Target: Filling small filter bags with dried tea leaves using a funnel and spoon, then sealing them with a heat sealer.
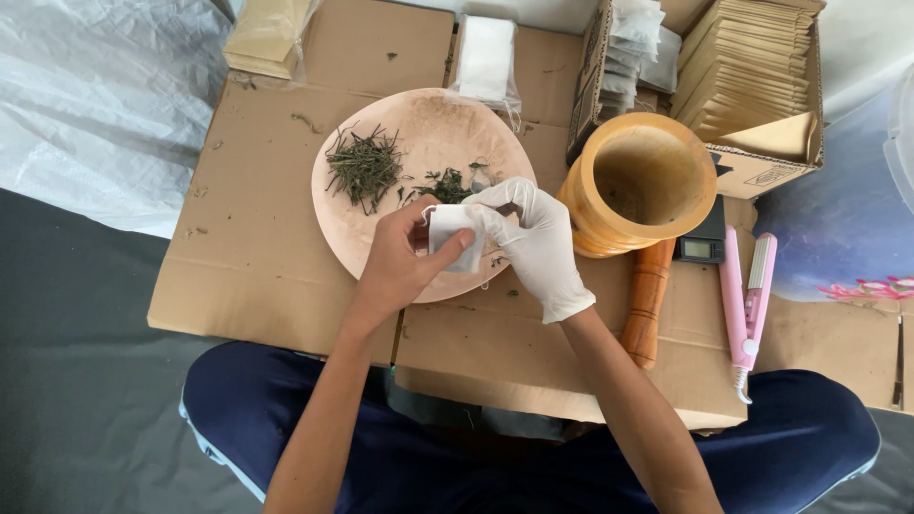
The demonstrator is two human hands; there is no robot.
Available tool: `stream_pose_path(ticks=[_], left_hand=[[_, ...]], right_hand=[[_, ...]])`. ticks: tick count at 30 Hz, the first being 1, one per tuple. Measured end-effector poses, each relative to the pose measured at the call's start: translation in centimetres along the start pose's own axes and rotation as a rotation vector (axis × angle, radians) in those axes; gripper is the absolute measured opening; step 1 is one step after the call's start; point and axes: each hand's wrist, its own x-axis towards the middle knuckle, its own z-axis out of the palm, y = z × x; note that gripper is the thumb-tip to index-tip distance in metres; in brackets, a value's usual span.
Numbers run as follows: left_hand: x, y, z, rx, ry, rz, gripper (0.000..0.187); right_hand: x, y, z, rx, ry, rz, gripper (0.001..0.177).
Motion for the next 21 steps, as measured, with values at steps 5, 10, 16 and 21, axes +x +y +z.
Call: stream_pose_path(ticks=[5,10,16,21], left_hand=[[-0.3,2.0,-0.1,0.008,0.012,0.031,0.019],[-0.5,2.7,-0.8,0.116,0.053,0.158,0.022],[-1.1,2.8,0.2,0.070,0.108,0.236,0.013],[-2.2,3.8,2.5,0.028,0.076,0.245,0.012]], right_hand=[[0.1,-0.2,-0.5,-0.031,0.003,0.026,0.015],[-0.6,-2.3,0.0,-0.086,0.004,-0.024,0.016],[-1.8,-3.1,-0.2,-0.193,0.014,-0.171,0.022],[-6.1,-6.0,-3.1,-0.556,0.129,-0.368,0.047]])
